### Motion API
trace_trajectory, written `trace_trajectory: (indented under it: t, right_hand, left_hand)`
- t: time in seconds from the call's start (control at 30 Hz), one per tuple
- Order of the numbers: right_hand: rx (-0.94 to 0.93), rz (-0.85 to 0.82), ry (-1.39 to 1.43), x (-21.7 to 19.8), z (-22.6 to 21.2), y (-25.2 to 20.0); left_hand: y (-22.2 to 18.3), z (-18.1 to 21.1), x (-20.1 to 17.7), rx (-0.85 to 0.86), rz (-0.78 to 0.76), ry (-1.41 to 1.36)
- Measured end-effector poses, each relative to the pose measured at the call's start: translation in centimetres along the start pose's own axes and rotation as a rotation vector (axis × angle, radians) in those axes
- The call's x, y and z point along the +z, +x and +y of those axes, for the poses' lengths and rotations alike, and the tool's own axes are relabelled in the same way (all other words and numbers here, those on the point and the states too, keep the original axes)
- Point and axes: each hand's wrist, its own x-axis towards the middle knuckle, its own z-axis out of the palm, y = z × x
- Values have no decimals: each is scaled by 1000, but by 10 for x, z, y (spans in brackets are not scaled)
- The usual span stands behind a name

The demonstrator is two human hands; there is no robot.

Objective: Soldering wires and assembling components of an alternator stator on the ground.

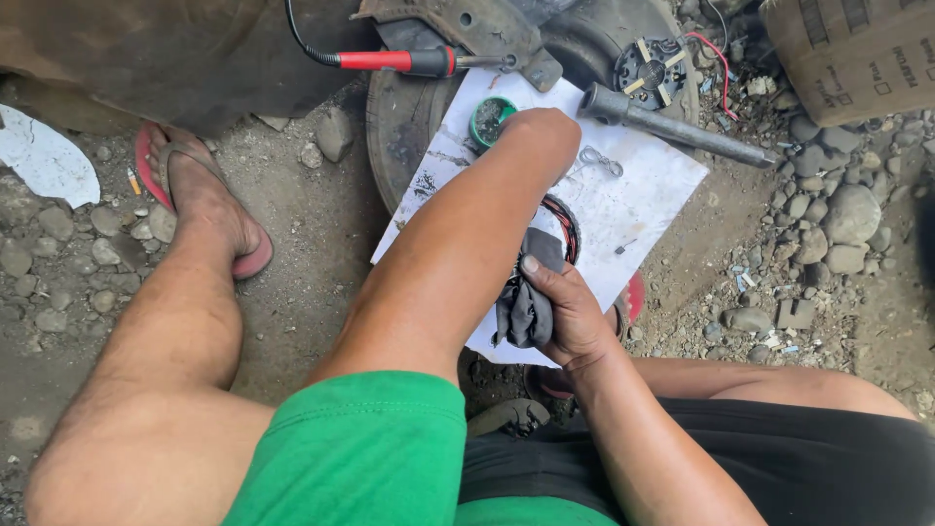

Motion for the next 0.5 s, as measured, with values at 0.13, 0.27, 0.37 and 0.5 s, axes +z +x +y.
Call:
trace_trajectory:
  t: [0.13, 0.27, 0.37, 0.5]
  right_hand:
    - [4, -15, 9, 8, 0, -4]
    - [-9, -15, 16, 8, 2, -4]
    - [43, -80, -56, -1, -1, 5]
    - [92, -136, -112, -18, 0, 14]
  left_hand:
    - [2, 8, -10, -71, -108, -26]
    - [-23, 8, -18, -3, 27, -59]
    - [-77, 13, -78, 38, 65, -119]
    - [-143, 6, -122, 137, 365, -432]
